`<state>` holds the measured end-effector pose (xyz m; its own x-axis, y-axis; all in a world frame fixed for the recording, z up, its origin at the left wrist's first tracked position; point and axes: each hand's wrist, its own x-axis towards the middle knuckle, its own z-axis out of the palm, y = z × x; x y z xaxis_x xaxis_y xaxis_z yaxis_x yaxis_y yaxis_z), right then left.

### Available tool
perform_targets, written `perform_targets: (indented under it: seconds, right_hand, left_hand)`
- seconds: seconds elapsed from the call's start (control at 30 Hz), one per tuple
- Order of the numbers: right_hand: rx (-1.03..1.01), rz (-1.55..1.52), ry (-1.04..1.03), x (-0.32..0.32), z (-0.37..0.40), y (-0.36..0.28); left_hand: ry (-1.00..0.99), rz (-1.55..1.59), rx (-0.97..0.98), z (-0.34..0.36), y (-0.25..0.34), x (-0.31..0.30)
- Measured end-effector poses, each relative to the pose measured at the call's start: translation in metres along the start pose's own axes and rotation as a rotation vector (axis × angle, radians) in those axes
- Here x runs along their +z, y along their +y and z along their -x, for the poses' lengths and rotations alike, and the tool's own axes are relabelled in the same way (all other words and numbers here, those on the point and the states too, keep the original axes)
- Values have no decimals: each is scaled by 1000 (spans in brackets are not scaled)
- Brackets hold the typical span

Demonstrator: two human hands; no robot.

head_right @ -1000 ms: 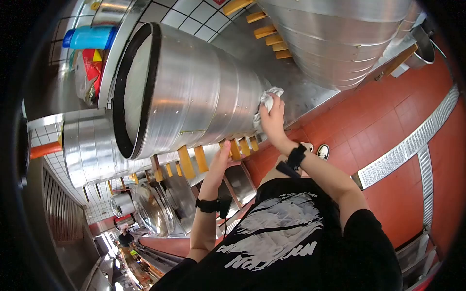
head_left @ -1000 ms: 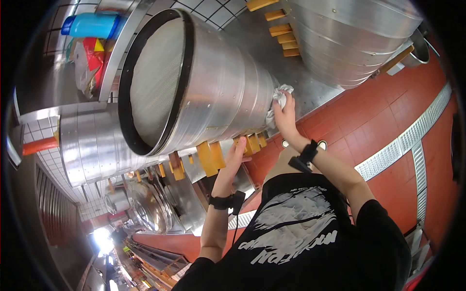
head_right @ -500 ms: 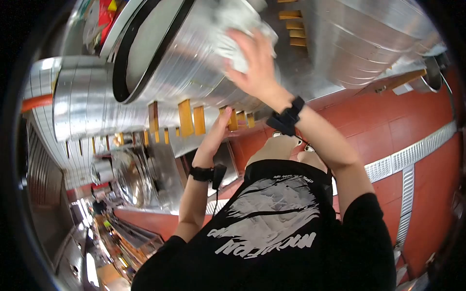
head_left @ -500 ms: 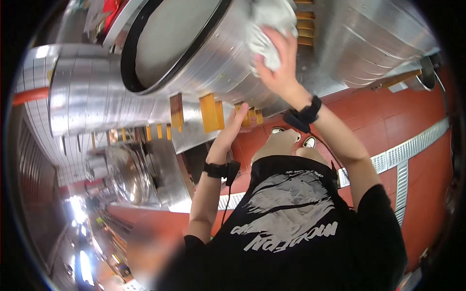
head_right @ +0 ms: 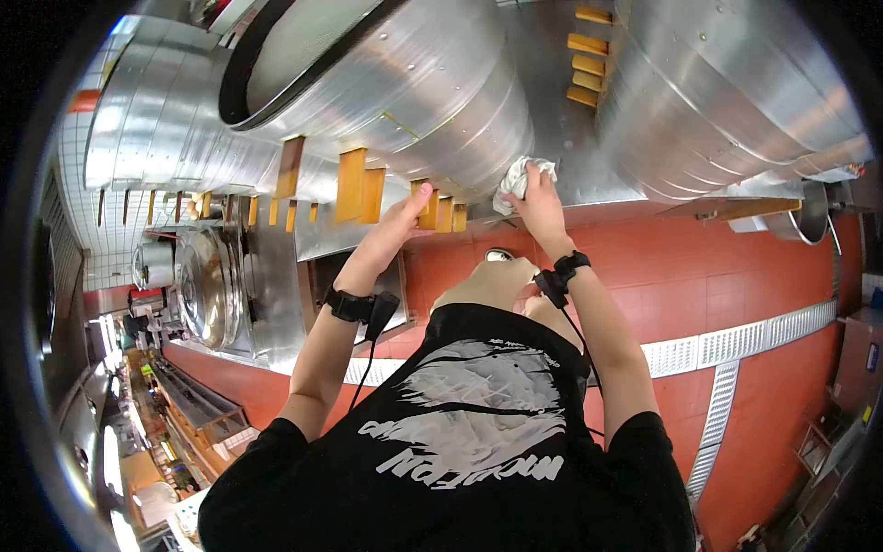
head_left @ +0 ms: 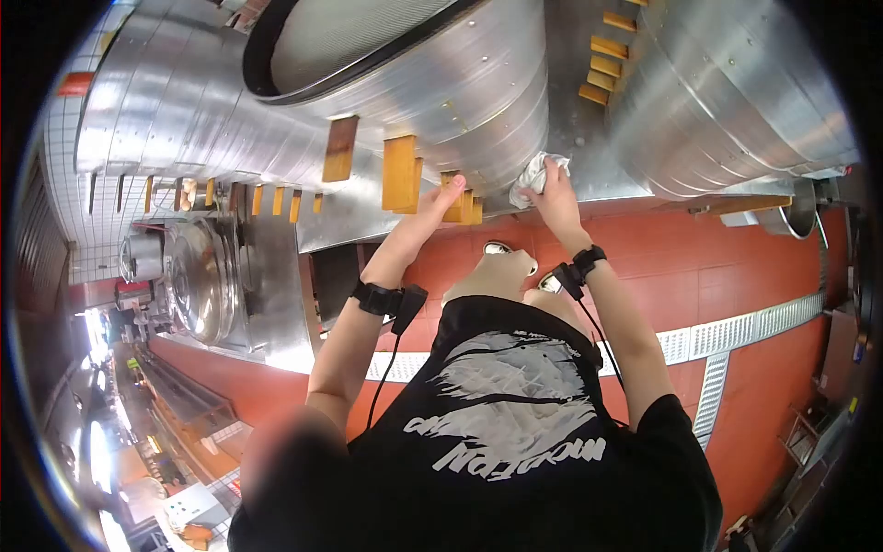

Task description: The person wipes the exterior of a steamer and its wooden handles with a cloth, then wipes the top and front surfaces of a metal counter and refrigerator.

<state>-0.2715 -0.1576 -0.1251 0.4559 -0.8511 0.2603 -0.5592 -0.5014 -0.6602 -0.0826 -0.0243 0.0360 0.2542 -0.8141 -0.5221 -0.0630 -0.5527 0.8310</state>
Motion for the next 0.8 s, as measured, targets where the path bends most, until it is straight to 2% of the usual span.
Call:
perform_targets:
  seconds: [0.03,0.07,0.1,0.17,0.23,0.3,0.37,0.43,0.47,0.5,0.57,0.63,0.7,0.73,0.77,0.8]
  right_hand:
    - [64,-130,2,-6,-6,-4]
    - [56,-194,103,-12,-10,-8]
    - [36,-189,105,-30,-18,-24]
    - [-62,-485,371,-82,-38,-74]
    - [-350,-550,582,-138,-65,-123]
    - [-616,-248,767,-195,-93,-174]
    - [-803,-187,783,-211,-115,-208]
    - [-837,-155,624,-197,-126,-219]
    - [-719,-212,426,-195,-115,-220]
    - [-907,-216,723,-173,-123,-209]
    - [-760,-314,628,-145,-99,-186]
    - [-725,-296,676,-84,-74,-145]
    - [-553,-23,576,-60,-40,-124]
    - [-739,-105,345,-93,-41,-124]
    - [-916,-192,106,-124,-45,-126]
    - [-890,-196,109,-105,-40,-118]
  left_hand:
    - [8,10,11,6,0,0]
    - [59,43,45,15,0,0]
    - [111,76,81,22,4,1]
    - [149,146,164,38,2,-13]
    - [179,206,227,58,5,-27]
    - [347,228,324,79,30,-32]
    - [324,208,377,91,54,-29]
    - [402,-113,357,94,65,-19]
    - [402,-216,422,90,56,-18]
    - [389,-327,370,81,47,-19]
    - [375,-441,308,71,42,-14]
    - [344,-414,293,68,42,-11]
    - [327,-382,115,67,47,-10]
    - [325,-492,204,65,39,-14]
    - [306,-505,198,64,39,-14]
    - [332,-478,214,66,41,-12]
